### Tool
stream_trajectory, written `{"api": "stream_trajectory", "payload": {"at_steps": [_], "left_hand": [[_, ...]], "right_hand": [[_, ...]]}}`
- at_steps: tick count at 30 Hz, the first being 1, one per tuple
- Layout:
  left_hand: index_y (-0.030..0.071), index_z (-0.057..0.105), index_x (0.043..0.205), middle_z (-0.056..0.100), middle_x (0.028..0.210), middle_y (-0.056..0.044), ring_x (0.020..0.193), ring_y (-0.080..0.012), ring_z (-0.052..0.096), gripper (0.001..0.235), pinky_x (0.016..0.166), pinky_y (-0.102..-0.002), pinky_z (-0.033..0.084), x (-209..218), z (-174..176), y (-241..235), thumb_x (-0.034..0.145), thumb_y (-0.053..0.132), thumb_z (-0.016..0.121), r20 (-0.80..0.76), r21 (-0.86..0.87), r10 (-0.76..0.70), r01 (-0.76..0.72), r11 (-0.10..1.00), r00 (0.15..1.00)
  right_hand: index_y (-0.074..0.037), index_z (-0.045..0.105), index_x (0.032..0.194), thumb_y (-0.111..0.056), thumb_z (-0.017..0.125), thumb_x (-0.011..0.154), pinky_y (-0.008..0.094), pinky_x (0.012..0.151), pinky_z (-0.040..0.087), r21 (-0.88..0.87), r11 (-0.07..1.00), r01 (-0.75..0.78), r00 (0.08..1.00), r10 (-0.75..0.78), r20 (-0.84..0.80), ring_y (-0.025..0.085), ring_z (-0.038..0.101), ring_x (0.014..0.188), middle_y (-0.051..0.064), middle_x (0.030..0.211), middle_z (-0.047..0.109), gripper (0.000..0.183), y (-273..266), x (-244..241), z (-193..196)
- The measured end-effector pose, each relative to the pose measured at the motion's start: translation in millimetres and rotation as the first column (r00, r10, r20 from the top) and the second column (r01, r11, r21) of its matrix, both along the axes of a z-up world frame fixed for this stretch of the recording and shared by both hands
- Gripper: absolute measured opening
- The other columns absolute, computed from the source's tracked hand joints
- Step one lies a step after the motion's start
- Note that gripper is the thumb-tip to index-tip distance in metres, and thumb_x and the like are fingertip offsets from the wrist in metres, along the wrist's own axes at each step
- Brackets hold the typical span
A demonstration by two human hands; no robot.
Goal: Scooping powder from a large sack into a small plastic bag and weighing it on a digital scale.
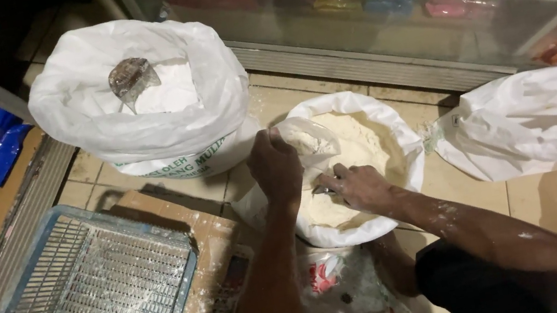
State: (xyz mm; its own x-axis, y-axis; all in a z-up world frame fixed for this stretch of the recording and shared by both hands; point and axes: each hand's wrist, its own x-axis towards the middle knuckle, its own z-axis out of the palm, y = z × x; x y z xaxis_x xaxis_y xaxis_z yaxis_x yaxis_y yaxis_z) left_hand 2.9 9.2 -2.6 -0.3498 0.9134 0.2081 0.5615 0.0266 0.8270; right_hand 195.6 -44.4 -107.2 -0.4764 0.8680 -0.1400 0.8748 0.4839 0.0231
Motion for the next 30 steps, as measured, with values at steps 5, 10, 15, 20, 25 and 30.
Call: {"api": "stream_trajectory", "payload": {"at_steps": [5,10,15,20,25,30], "left_hand": [[0.009,0.066,0.085,0.068,0.069,-0.018,0.076,-0.0426,0.074,0.025,0.067,-0.057,0.060,1,-6,5,0.101,0.022,0.053,0.002,-0.001,-0.012,0.012,1.000,1.000],[0.008,0.066,0.085,0.069,0.071,-0.017,0.078,-0.0415,0.075,0.026,0.068,-0.055,0.060,0,2,0,0.102,0.021,0.052,-0.002,-0.053,-0.046,0.046,0.998,0.999],[0.008,0.066,0.085,0.070,0.071,-0.018,0.078,-0.0425,0.075,0.027,0.067,-0.056,0.060,-5,12,-2,0.102,0.023,0.053,0.010,-0.070,-0.068,0.069,0.995,0.998],[0.005,0.066,0.083,0.070,0.070,-0.019,0.077,-0.0428,0.075,0.030,0.067,-0.056,0.061,-2,24,-7,0.102,0.020,0.048,0.017,-0.054,-0.099,0.100,0.993,0.995],[0.005,0.066,0.084,0.070,0.072,-0.021,0.078,-0.0444,0.075,0.031,0.068,-0.058,0.060,-2,23,-9,0.102,0.023,0.048,0.002,-0.069,-0.115,0.115,0.991,0.993],[0.005,0.067,0.086,0.071,0.073,-0.021,0.080,-0.0448,0.075,0.029,0.069,-0.059,0.060,-4,27,-9,0.101,0.022,0.048,-0.001,-0.080,-0.133,0.133,0.988,0.991]], "right_hand": [[-0.019,0.053,0.138,-0.029,0.060,0.097,0.055,0.057,0.062,0.127,0.978,-0.163,0.978,0.177,-0.108,0.040,0.072,0.078,0.016,0.103,0.057,0.043,12,-16,-26],[-0.028,0.057,0.129,-0.016,0.064,0.091,0.055,0.053,0.061,0.115,0.930,-0.349,0.926,0.361,-0.113,0.042,0.071,0.076,0.016,0.112,0.058,0.040,2,-27,2],[-0.029,0.054,0.131,-0.014,0.065,0.090,0.053,0.060,0.064,-0.042,0.890,-0.454,0.891,0.453,-0.032,0.041,0.074,0.081,0.015,0.111,0.063,0.046,-6,21,4],[-0.032,0.046,0.136,-0.025,0.063,0.087,0.053,0.071,0.064,-0.083,0.964,0.251,0.960,-0.238,0.145,0.034,0.077,0.083,0.008,0.105,0.070,0.052,5,67,1],[-0.030,0.047,0.128,-0.048,0.068,0.083,0.051,0.069,0.062,-0.184,0.900,0.396,0.914,-0.366,0.177,0.035,0.078,0.084,0.009,0.095,0.071,0.053,2,57,-15],[-0.026,0.051,0.124,-0.040,0.073,0.081,0.051,0.068,0.061,-0.296,0.825,0.481,0.874,-0.478,0.091,0.039,0.078,0.083,0.014,0.090,0.074,0.050,3,62,-24]]}}
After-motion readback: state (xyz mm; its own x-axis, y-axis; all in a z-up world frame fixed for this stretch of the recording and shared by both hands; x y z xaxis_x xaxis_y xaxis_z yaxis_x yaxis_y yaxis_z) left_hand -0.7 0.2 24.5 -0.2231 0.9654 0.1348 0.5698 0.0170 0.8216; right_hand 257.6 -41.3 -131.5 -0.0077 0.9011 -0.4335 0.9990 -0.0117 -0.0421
